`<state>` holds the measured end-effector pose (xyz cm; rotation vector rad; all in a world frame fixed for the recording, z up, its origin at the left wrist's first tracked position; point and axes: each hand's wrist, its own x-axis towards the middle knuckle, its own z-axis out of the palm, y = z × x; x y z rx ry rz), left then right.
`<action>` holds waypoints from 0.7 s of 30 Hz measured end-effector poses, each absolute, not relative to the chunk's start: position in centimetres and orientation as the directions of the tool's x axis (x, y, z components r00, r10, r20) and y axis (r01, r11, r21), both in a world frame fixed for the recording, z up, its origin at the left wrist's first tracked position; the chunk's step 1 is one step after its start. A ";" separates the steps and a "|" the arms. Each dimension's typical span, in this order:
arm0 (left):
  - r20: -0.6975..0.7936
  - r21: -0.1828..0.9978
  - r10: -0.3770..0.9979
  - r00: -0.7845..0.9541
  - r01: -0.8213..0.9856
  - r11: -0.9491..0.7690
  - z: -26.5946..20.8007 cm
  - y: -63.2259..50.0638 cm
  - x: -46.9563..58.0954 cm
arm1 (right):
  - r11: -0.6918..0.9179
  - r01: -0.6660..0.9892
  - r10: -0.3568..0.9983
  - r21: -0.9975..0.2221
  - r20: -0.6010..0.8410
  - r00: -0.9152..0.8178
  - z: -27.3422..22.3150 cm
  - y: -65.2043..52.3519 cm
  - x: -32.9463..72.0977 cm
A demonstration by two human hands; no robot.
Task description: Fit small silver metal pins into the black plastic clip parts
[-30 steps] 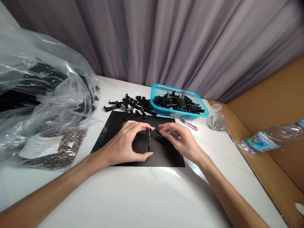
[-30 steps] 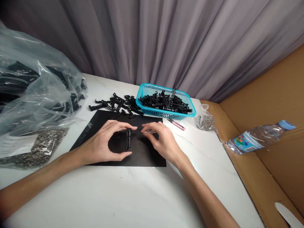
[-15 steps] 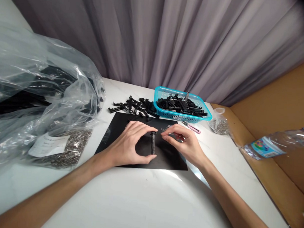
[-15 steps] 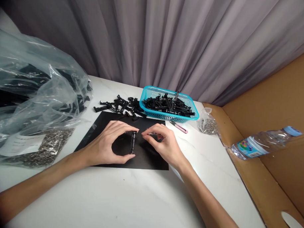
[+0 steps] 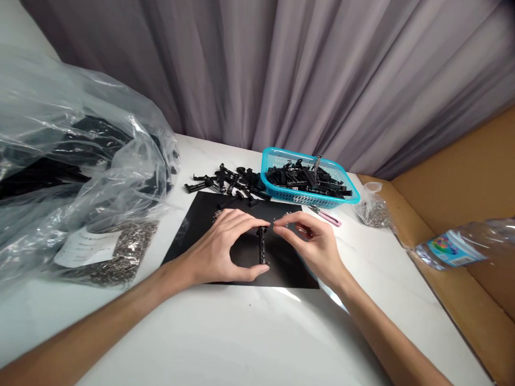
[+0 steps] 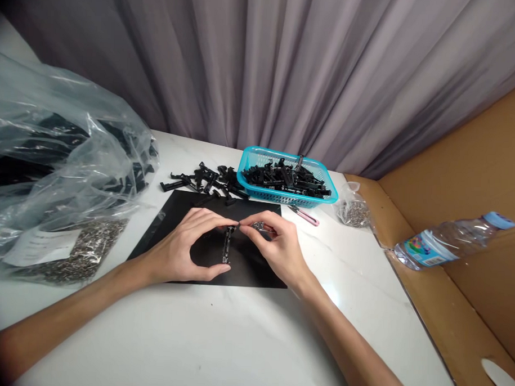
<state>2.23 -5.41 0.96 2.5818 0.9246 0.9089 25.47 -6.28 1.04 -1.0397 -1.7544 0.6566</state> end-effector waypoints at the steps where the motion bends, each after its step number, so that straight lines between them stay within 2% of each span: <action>1: 0.471 0.429 0.643 0.604 0.480 -0.765 0.9 -5.4 2.2 | 0.476 0.331 0.879 -0.815 0.443 -0.174 1.0 -6.3 25.4; 6: 0.474 0.468 0.669 0.572 0.479 -0.742 0.6 -5.5 2.2 | 0.410 0.163 0.907 -0.897 0.383 -0.173 0.6 -6.2 25.1; 13: 0.496 0.497 0.702 0.511 0.495 -0.713 0.6 -5.5 2.3 | 0.413 0.015 0.904 -0.911 0.408 -0.127 0.1 -6.3 24.2; 16: 0.506 0.494 0.692 0.515 0.484 -0.722 0.7 -5.8 2.4 | 0.411 0.004 0.902 -0.911 0.407 -0.143 0.0 -6.4 24.0; 21: 0.528 0.481 0.671 0.520 0.469 -0.741 0.7 -6.2 2.5 | 0.464 0.095 0.882 -0.880 0.450 -0.143 0.3 -7.1 23.6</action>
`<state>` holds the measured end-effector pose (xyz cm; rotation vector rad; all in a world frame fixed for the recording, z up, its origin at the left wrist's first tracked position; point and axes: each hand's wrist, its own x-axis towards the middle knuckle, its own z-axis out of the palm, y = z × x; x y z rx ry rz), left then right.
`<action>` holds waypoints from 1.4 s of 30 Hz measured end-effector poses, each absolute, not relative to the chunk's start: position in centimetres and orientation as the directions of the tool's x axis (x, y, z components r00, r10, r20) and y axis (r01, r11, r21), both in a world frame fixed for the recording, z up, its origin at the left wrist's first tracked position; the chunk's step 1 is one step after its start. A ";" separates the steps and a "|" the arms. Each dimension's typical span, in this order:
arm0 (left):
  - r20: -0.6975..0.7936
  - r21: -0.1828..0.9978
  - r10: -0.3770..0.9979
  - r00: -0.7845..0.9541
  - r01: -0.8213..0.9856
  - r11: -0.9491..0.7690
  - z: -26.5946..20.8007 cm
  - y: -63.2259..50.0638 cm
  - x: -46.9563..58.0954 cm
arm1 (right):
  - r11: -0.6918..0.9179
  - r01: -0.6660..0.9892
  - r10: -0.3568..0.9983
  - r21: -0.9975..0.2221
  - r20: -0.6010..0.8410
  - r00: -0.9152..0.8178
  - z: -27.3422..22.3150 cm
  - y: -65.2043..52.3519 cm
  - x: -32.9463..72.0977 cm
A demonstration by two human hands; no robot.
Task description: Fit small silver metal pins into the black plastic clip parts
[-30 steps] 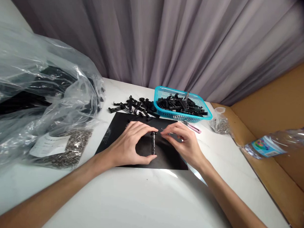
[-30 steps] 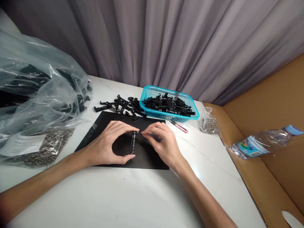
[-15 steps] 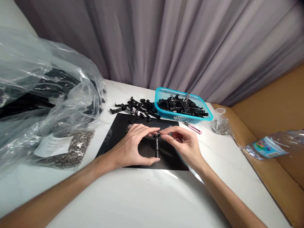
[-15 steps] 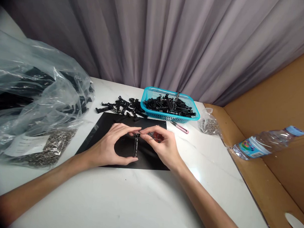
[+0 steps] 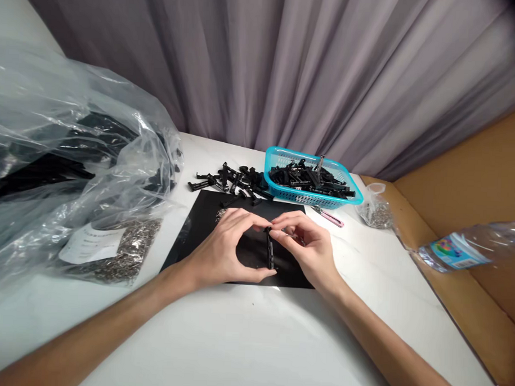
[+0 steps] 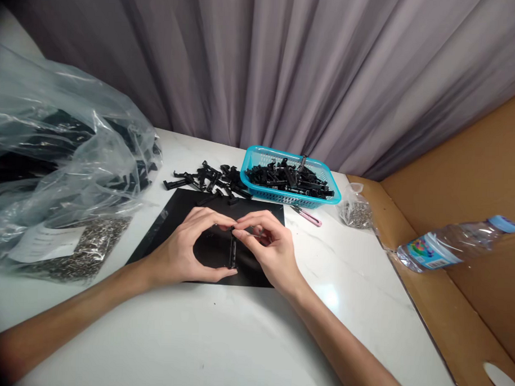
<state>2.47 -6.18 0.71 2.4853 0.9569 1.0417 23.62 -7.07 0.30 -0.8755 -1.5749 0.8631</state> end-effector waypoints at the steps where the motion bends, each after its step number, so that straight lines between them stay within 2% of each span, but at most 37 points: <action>1: 0.532 0.476 0.667 0.522 0.467 -0.745 0.7 -6.2 2.5 | 0.479 0.120 0.876 -0.870 0.465 -0.127 0.3 -7.3 23.5; 7: 0.564 0.445 0.637 0.525 0.457 -0.770 0.7 -6.1 2.6 | 0.569 0.268 0.816 -0.777 0.574 -0.070 -0.2 -8.2 22.8; 12: 0.571 0.431 0.623 0.534 0.450 -0.782 0.6 -6.2 2.6 | 0.595 0.313 0.794 -0.740 0.602 -0.085 -0.5 -8.3 22.6; 19: 0.571 0.432 0.632 0.524 0.462 -0.774 0.9 -6.5 2.8 | 0.684 0.416 0.705 -0.600 0.691 -0.162 -0.8 -8.1 22.9; 29: 0.589 0.425 0.618 0.521 0.451 -0.785 1.4 -6.6 2.9 | 0.698 0.400 0.681 -0.593 0.723 -0.118 -0.6 -8.2 23.2; 42: 0.612 0.383 0.585 0.532 0.448 -0.808 1.7 -6.8 2.9 | 0.735 0.477 0.603 -0.483 0.786 -0.133 -1.1 -8.2 23.2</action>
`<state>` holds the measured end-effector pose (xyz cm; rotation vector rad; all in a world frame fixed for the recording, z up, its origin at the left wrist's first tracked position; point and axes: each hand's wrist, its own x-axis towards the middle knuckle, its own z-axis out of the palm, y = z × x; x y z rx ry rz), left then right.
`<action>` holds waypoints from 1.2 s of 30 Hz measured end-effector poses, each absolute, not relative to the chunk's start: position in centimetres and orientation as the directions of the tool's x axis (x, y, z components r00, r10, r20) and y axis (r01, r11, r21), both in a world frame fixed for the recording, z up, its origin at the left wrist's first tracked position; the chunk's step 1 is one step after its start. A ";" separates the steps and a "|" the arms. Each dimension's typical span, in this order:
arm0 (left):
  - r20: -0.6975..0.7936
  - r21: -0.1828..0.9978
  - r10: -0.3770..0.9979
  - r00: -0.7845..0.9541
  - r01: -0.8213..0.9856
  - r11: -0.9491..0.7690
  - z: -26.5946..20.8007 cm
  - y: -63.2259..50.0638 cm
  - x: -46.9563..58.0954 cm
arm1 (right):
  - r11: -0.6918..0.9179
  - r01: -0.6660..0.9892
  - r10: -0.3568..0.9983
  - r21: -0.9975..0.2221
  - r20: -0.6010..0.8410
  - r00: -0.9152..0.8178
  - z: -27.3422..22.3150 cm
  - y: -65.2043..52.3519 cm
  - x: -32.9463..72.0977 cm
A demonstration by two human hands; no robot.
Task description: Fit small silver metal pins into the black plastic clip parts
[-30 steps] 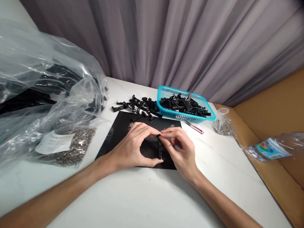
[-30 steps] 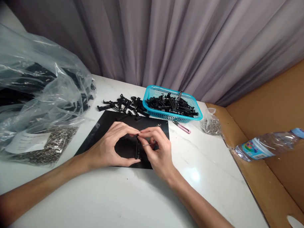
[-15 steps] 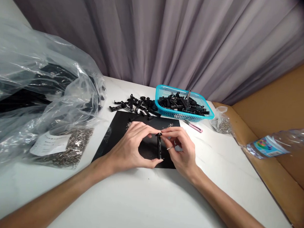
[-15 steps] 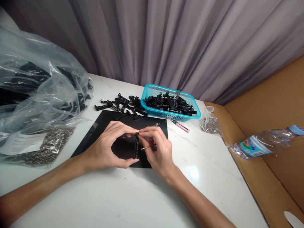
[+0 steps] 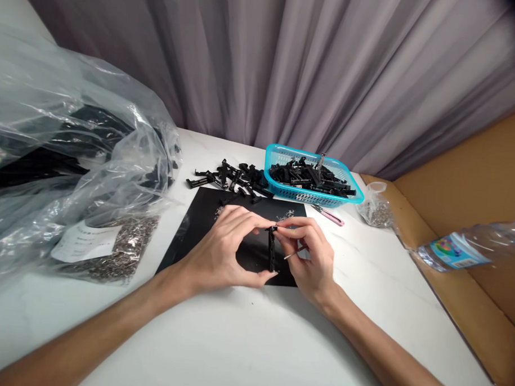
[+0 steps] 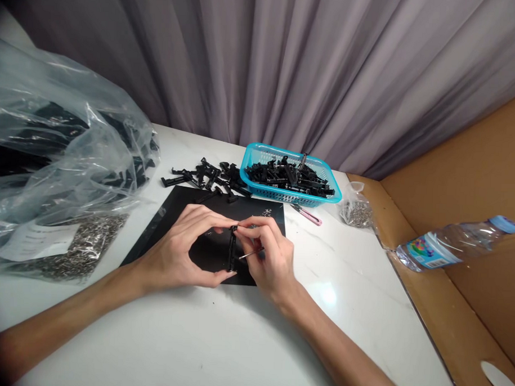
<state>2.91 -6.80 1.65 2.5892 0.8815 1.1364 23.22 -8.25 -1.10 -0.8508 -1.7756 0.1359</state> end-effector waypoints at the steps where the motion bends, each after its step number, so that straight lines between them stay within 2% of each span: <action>1: 0.616 0.376 0.579 0.534 0.447 -0.812 1.6 -6.8 2.9 | 0.737 0.481 0.601 -0.475 0.786 -0.145 -1.1 -8.3 23.2; 11: 0.639 0.350 0.565 0.522 0.456 -0.818 1.2 -6.8 2.9 | 0.772 0.516 0.547 -0.372 0.802 -0.240 -1.1 -8.3 23.2; 15: 0.640 0.354 0.572 0.514 0.464 -0.812 1.3 -6.8 2.8 | 0.788 0.476 0.560 -0.391 0.777 -0.289 -0.8 -8.3 23.4; 26: 0.550 0.492 0.700 0.455 0.500 -0.712 1.0 -6.8 3.0 | 0.677 0.317 0.736 -0.664 0.616 -0.282 -0.3 -7.9 24.0; 31: 0.490 0.574 0.755 0.436 0.491 -0.656 0.8 -6.2 2.7 | 0.472 0.197 0.876 -0.859 0.431 -0.217 0.5 -7.6 24.2; 36: 0.453 0.589 0.770 0.450 0.497 -0.637 0.9 -6.2 2.8 | 0.264 0.046 0.958 -0.964 0.256 -0.126 0.2 -7.0 23.9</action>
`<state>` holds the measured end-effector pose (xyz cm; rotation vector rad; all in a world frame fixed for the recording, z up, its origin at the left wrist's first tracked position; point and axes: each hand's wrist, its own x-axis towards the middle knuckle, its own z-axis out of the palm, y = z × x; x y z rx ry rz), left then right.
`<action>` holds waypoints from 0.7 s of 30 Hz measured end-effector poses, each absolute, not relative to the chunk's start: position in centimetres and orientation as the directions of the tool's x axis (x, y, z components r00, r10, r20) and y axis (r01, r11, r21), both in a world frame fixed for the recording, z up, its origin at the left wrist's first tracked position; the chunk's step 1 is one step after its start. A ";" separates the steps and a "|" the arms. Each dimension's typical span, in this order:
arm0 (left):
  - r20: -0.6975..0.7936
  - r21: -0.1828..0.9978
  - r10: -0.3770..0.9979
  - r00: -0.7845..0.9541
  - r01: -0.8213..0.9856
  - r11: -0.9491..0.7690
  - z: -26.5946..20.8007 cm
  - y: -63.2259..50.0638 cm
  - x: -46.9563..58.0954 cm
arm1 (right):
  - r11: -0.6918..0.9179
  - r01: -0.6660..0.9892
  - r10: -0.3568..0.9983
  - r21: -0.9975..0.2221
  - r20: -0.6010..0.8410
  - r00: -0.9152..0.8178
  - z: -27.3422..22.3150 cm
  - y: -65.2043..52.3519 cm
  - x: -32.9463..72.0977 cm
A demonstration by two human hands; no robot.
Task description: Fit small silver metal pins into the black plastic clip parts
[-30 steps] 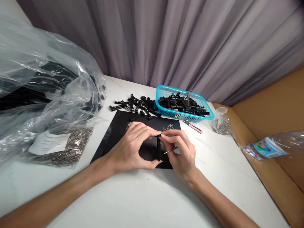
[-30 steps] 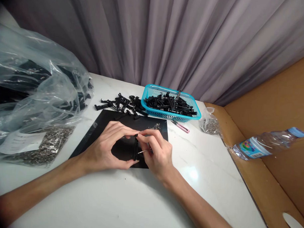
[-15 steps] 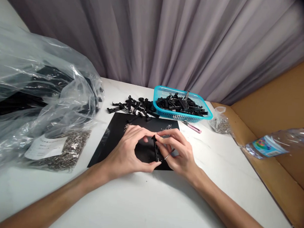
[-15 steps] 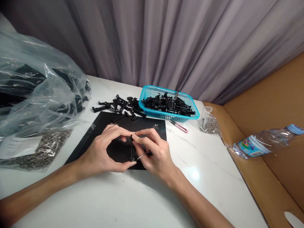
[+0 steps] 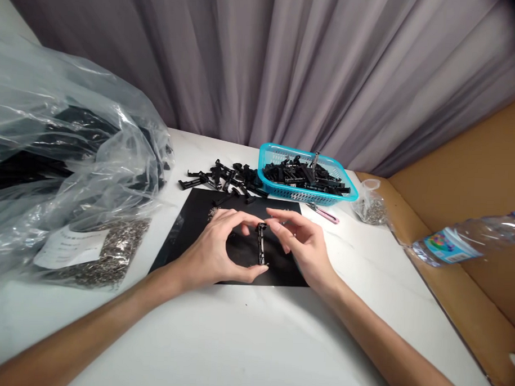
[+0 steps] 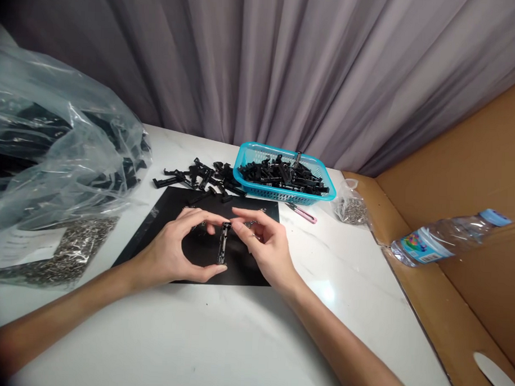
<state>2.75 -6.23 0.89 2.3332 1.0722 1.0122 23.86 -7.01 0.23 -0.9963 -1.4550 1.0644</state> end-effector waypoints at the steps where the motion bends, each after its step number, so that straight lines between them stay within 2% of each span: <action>1: 0.450 0.583 0.768 0.456 0.501 -0.639 0.9 -6.2 2.8 | 0.235 0.024 0.966 -0.972 0.230 -0.113 0.2 -6.9 23.8; 7: 0.445 0.531 0.736 0.510 0.512 -0.675 0.4 -6.1 2.8 | 0.046 -0.081 0.989 -0.996 0.057 -0.137 0.3 -6.3 23.8; 12: 0.421 0.501 0.713 0.561 0.511 -0.698 0.0 -6.2 2.7 | -0.087 -0.058 0.974 -0.995 -0.072 -0.215 0.6 -6.2 24.2; 21: 0.369 0.494 0.708 0.602 0.518 -0.698 -0.1 -6.5 2.8 | -0.033 0.011 0.945 -0.999 -0.034 -0.324 -0.2 -5.8 24.8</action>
